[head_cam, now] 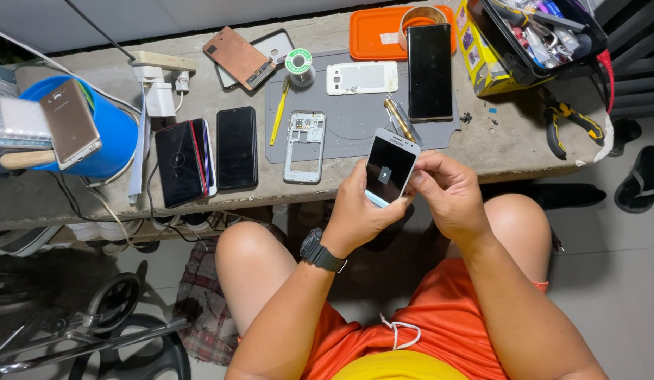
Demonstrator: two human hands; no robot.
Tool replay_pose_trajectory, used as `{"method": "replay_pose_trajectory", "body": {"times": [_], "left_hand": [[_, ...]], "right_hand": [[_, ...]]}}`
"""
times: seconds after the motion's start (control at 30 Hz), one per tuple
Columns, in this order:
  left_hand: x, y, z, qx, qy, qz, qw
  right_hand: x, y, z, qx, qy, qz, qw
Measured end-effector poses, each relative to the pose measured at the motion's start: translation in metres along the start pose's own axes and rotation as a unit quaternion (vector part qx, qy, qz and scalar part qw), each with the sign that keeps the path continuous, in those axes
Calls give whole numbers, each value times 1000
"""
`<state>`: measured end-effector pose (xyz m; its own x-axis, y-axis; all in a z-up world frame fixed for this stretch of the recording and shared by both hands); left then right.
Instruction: Disassembling a mobile phone to access internal components and testing a replacement screen.
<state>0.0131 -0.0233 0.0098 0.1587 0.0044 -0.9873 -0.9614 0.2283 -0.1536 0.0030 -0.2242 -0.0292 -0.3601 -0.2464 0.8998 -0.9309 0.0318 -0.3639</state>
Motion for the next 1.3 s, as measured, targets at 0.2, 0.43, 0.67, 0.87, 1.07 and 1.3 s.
{"method": "replay_pose_trajectory", "body": {"times": [0.2, 0.43, 0.67, 0.87, 1.07, 1.3], "left_hand": [[-5, 1, 3, -1, 9, 8, 1000], [-5, 3, 11, -16, 3, 1, 1000], [-14, 6, 16, -28, -5, -19, 999], [-20, 9, 24, -37, -10, -37, 999], [-14, 15, 36, -55, -1, -37, 998], [-15, 18, 41, -65, 10, -39, 997]], "right_hand": [[-2, -2, -3, 7, 1, -3, 1000], [10, -5, -17, 23, 0, 0, 1000], [13, -5, -26, 32, -5, 2, 999], [13, -6, -36, 48, -17, 4, 999], [17, -10, -48, 57, -16, 2, 998], [10, -11, -49, 74, -12, 2, 997]]}}
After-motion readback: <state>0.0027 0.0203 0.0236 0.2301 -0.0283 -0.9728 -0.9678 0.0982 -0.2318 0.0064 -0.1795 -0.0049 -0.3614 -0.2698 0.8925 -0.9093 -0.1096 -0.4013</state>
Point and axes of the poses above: each hand's wrist, its own y-axis away from the middle knuckle, its own z-axis out of the back of the hand, x = y × z, the point moved 1 cm from there along -y, towards the middle knuckle
